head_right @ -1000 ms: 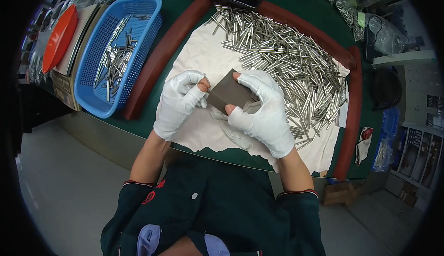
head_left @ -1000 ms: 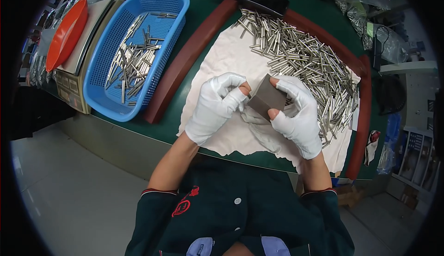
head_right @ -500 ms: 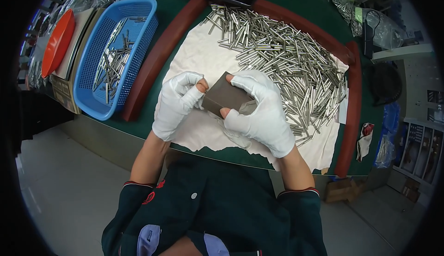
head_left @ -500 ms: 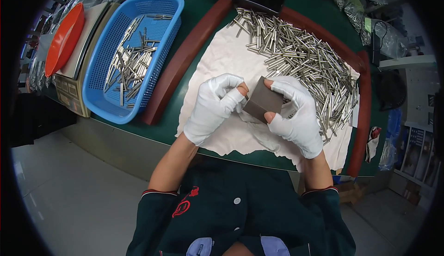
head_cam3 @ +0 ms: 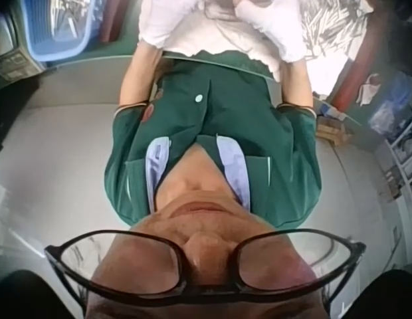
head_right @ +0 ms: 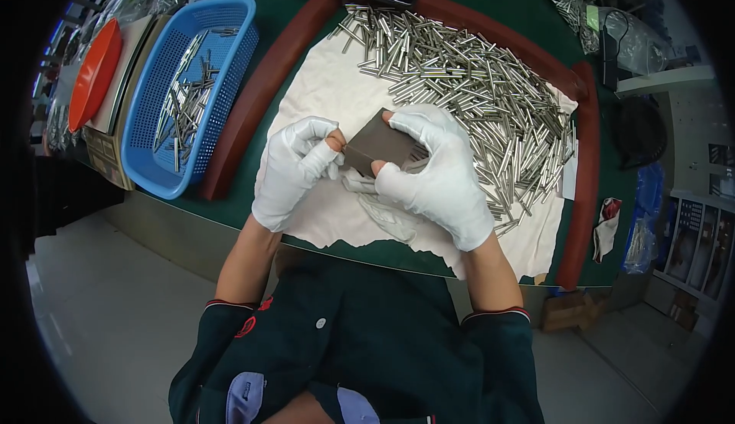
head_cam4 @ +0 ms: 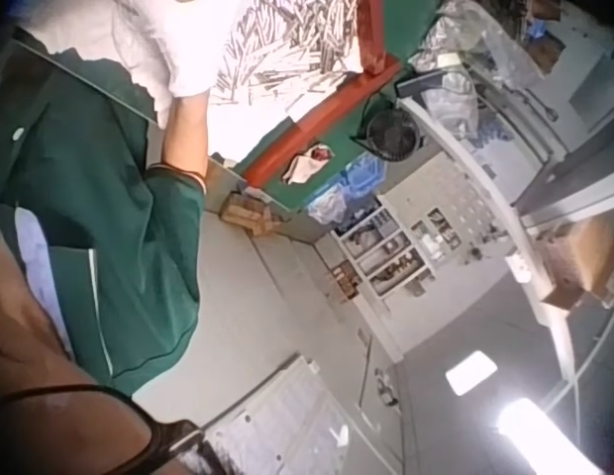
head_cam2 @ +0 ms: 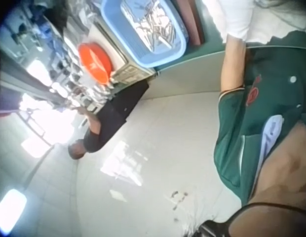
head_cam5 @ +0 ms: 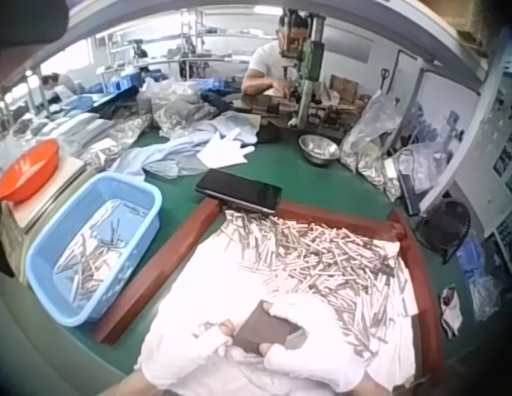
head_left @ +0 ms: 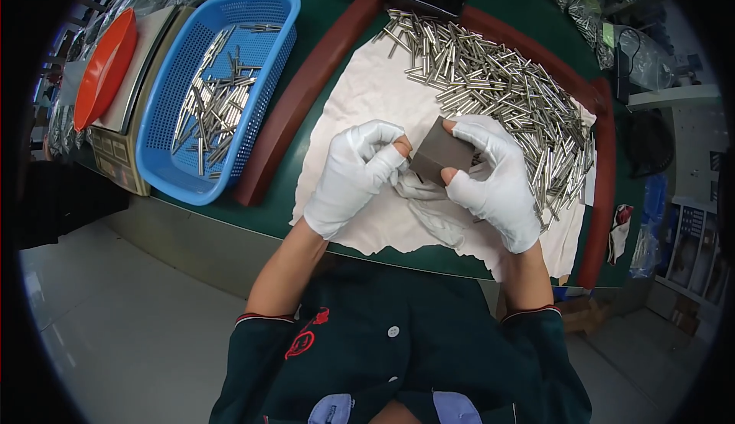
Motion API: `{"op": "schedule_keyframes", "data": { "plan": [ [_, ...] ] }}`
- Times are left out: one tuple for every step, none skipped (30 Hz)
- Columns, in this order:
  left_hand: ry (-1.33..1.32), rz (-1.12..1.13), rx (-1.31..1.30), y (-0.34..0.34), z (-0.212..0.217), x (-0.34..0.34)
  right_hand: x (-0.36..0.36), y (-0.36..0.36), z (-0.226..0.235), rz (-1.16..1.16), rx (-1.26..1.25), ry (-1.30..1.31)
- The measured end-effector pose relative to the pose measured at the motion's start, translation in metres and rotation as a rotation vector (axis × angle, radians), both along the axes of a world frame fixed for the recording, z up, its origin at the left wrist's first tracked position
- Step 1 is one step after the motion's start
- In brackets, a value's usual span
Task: Polishing small metal pins using a sanding block and a cloth on a workbench.
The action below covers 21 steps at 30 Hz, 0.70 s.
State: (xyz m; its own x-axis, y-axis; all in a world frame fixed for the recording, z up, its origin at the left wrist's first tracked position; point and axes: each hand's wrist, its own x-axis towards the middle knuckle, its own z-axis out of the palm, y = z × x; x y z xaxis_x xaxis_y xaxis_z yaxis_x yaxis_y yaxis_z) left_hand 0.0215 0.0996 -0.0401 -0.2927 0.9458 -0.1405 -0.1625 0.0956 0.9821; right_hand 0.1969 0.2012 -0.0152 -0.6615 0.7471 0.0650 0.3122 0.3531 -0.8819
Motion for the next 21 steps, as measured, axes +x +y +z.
{"op": "schedule_keyframes", "data": {
  "plan": [
    [-0.024, -0.006, 0.006, 0.0, 0.0, 0.0, 0.001, -0.002, 0.0, -0.001, -0.001, 0.0],
    [-0.024, -0.006, 0.005, 0.0, 0.001, 0.001, 0.002, -0.003, 0.0, 0.059, -0.052, 0.039],
    [0.027, -0.008, -0.007, 0.001, 0.002, 0.002, 0.002, -0.004, 0.0, 0.119, -0.103, 0.079],
    [0.078, -0.009, -0.018, 0.001, 0.002, 0.002, 0.001, -0.004, 0.001, 0.09, -0.078, 0.068],
    [0.079, -0.012, -0.018, 0.0, 0.002, 0.002, 0.001, -0.001, -0.001, 0.039, -0.029, 0.046],
    [0.014, 0.0, 0.001, 0.0, 0.001, 0.003, 0.002, 0.001, -0.003, -0.011, 0.021, 0.024],
    [-0.051, 0.013, 0.02, 0.0, 0.001, 0.003, 0.002, -0.001, -0.002, -0.007, 0.004, 0.04],
    [-0.051, 0.014, 0.019, 0.0, 0.0, 0.003, 0.001, -0.003, 0.0, 0.038, -0.081, 0.067],
    [-0.033, 0.017, 0.003, 0.0, 0.0, 0.002, 0.0, -0.005, 0.002, 0.083, -0.166, 0.094],
    [-0.014, 0.02, -0.013, 0.0, 0.0, 0.002, 0.0, -0.002, 0.002, 0.078, -0.092, 0.059],
    [-0.013, 0.018, -0.012, 0.001, 0.001, 0.002, 0.001, 0.0, -0.001, 0.027, -0.03, 0.026],
    [-0.046, 0.018, -0.031, 0.001, 0.002, 0.002, 0.002, 0.001, -0.004, -0.025, 0.032, -0.008],
    [-0.078, 0.018, -0.049, 0.001, 0.003, 0.002, 0.001, 0.0, -0.003, -0.023, 0.055, 0.023],
    [-0.078, 0.02, -0.049, 0.001, 0.002, 0.002, 0.001, -0.003, -0.002, 0.036, 0.002, 0.052],
    [-0.013, 0.02, -0.046, 0.001, 0.001, 0.003, 0.001, -0.004, -0.001, 0.094, -0.051, 0.082],
    [0.052, 0.021, -0.043, 0.001, 0.0, 0.003, 0.001, -0.003, -0.001, 0.087, 0.042, 0.043],
    [0.052, 0.017, -0.044, 0.001, 0.001, 0.002, 0.0, -0.002, -0.001, 0.017, 0.06, 0.015],
    [-0.019, 0.017, -0.055, 0.001, 0.002, 0.001, 0.0, -0.001, 0.0, -0.053, 0.077, -0.014],
    [-0.09, 0.016, -0.067, 0.001, 0.003, 0.0, 0.002, 0.0, -0.002, -0.092, 0.064, 0.001],
    [-0.092, 0.016, -0.067, 0.001, 0.003, -0.001, 0.004, 0.003, -0.002, -0.081, -0.028, 0.052],
    [-0.113, 0.008, -0.089, 0.002, 0.003, -0.002, 0.006, 0.006, -0.001, -0.07, -0.121, 0.104]
  ]
}}
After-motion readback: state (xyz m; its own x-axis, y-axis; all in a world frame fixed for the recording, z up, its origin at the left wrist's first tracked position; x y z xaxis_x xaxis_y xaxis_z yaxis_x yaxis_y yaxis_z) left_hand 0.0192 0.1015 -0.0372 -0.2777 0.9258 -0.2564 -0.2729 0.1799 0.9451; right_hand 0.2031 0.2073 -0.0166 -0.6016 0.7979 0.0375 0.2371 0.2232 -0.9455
